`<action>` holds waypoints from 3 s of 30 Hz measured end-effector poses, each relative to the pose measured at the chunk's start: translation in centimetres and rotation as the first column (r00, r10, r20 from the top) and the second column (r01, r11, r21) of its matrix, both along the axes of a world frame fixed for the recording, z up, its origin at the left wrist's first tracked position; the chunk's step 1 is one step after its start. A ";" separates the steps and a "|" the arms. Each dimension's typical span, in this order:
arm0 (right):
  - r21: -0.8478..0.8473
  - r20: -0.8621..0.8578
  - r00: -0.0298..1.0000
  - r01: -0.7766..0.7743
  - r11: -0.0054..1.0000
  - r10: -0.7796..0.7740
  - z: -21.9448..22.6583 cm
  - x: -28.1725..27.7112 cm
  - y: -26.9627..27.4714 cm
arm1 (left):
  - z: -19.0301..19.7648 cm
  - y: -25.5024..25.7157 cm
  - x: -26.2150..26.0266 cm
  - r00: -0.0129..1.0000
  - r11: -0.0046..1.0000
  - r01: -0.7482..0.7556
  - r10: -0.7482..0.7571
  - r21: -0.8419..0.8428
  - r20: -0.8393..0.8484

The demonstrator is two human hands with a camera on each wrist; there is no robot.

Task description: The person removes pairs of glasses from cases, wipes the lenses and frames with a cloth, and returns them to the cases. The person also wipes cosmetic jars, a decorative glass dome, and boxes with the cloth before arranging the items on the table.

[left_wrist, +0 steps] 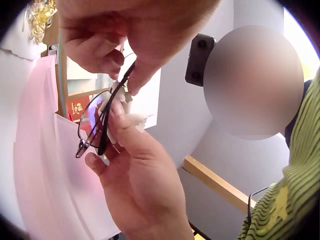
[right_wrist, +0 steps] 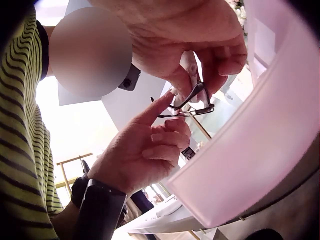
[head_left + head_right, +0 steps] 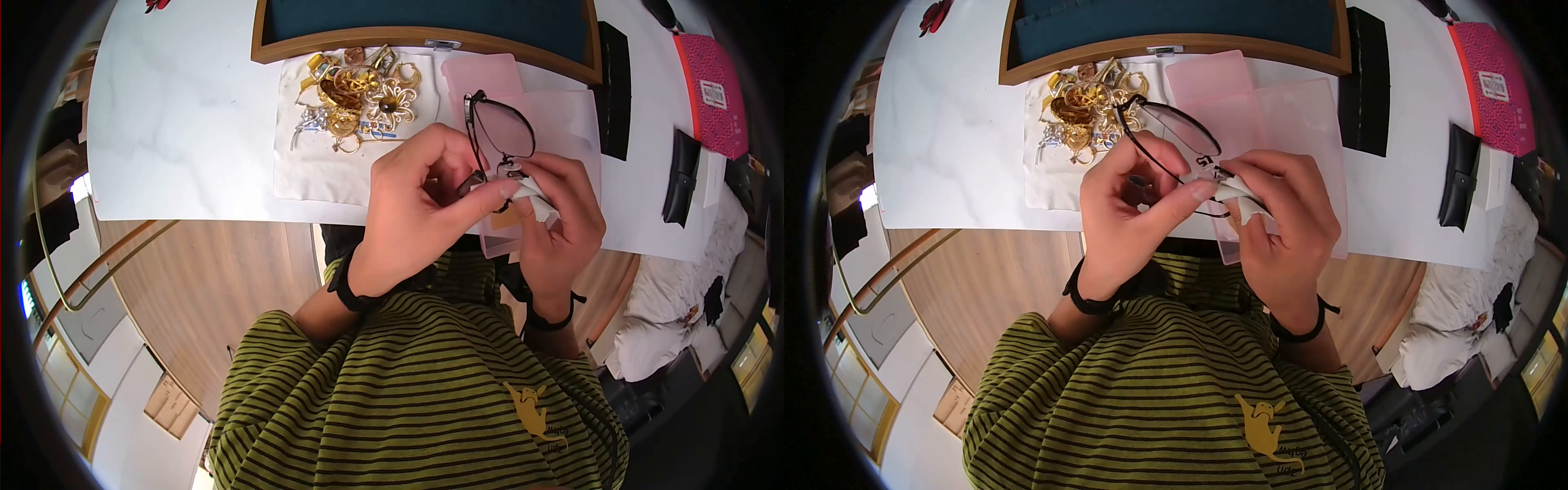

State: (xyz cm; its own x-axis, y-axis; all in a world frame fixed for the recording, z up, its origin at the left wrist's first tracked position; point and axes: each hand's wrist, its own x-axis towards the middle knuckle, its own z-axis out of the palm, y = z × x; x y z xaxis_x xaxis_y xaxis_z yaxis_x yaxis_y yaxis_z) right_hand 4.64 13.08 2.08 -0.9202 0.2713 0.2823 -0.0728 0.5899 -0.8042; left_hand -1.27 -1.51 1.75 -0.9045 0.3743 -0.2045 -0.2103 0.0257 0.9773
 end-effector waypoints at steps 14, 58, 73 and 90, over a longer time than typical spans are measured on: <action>-0.013 0.030 0.992 -0.124 0.992 0.124 -0.1 -0.2 0.5 | -0.3 0.0 -0.3 0.988 0.970 0.016 -0.053 0.243 0.146; -0.133 -0.088 0.985 -0.161 0.978 0.150 2.8 -2.3 1.2 | -0.7 -1.4 -1.3 0.570 0.565 0.471 -0.781 0.678 0.255; -0.477 -0.035 0.994 0.071 0.876 -0.100 0.9 -1.3 1.1 | -0.2 -1.1 -1.7 0.793 0.817 0.370 -0.526 0.441 0.309; -0.976 -0.120 0.895 -0.026 -0.216 0.430 -0.1 -0.2 0.2 | -1.6 -1.2 -1.5 0.949 0.748 0.156 -0.295 0.645 0.113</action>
State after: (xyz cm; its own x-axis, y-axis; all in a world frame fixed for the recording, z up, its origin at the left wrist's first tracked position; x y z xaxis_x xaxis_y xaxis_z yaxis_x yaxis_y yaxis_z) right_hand 4.43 13.24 1.99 -0.9563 -0.2074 -0.2063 0.2780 -0.8637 -0.4204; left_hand -2.77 -2.74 0.16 -0.7439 0.6681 -0.0152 -0.4638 -0.4997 0.7316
